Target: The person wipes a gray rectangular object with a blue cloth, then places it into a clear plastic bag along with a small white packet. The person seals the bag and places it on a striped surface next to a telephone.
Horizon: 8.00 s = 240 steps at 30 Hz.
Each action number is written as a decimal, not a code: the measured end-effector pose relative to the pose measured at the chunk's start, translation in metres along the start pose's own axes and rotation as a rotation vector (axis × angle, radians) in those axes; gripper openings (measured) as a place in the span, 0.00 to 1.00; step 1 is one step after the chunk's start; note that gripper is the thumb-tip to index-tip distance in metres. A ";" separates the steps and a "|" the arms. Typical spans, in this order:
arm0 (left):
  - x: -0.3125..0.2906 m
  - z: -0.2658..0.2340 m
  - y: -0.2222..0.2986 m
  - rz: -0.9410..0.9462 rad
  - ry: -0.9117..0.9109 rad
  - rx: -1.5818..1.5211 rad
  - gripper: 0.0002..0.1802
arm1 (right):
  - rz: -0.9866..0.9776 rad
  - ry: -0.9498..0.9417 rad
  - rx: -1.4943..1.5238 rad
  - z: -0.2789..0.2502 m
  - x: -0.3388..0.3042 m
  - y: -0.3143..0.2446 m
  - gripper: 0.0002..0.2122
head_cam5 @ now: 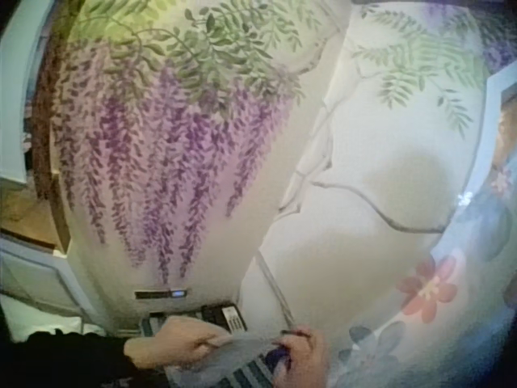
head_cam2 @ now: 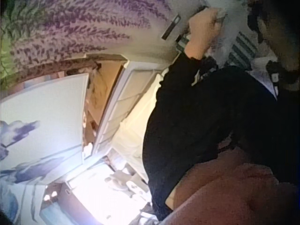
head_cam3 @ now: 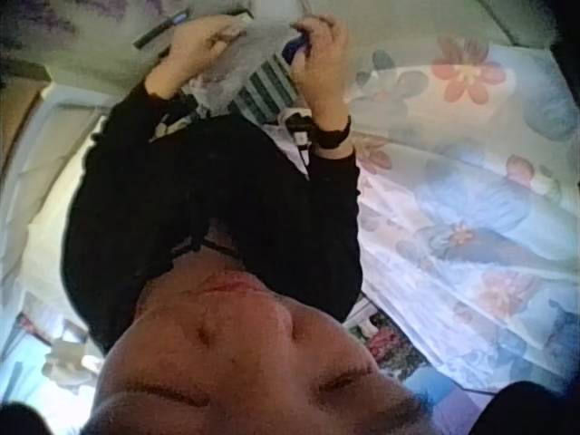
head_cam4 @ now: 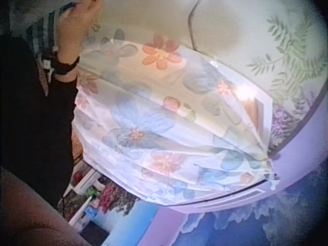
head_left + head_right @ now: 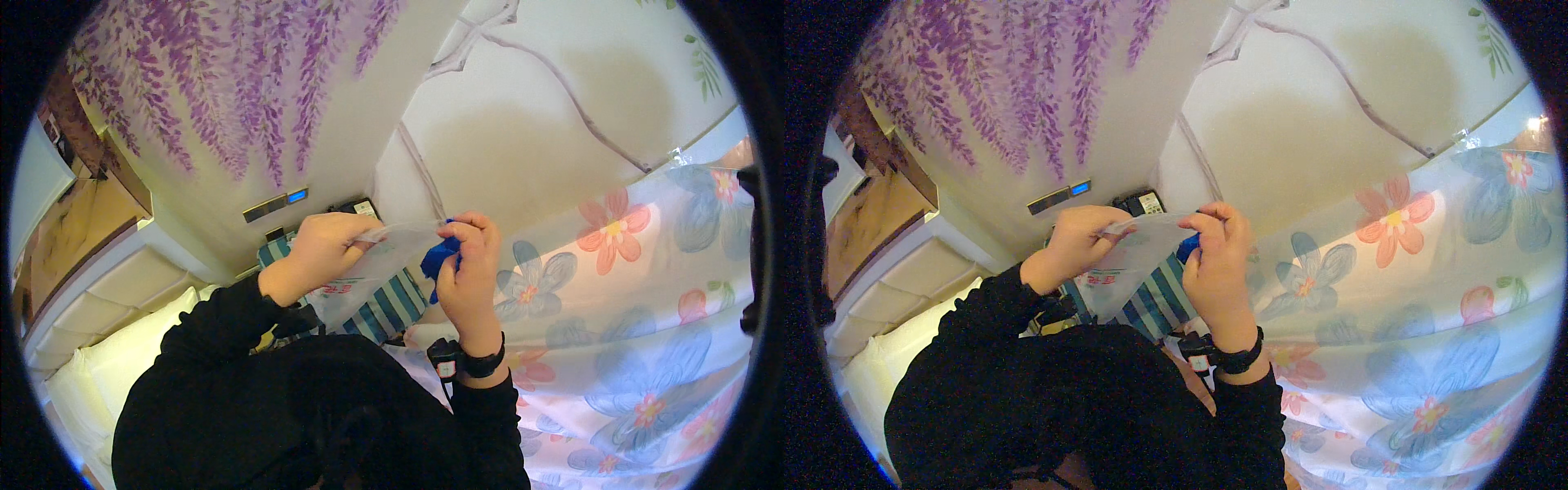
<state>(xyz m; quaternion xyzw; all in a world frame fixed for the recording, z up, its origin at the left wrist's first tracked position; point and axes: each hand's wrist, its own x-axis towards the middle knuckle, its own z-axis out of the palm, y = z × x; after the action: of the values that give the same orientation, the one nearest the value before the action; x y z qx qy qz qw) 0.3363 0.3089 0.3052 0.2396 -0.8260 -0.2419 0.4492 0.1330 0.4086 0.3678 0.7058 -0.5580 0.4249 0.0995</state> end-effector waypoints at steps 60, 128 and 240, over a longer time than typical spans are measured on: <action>-0.050 -0.050 -0.079 -0.755 0.186 -0.928 0.20 | 0.501 0.403 0.376 -0.003 -0.093 0.078 0.04; -0.011 0.029 -0.031 -0.411 0.092 -0.658 0.10 | 0.821 -0.224 0.559 0.020 -0.078 0.053 0.14; -0.031 -0.024 -0.017 0.460 -0.341 0.166 0.20 | 0.111 -0.676 0.127 0.001 -0.069 0.037 0.10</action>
<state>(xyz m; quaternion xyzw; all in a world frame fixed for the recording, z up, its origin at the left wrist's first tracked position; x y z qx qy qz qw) 0.3750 0.3099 0.2872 0.0382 -0.9391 -0.1023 0.3257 0.1003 0.4429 0.3056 0.7801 -0.5693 0.2058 -0.1583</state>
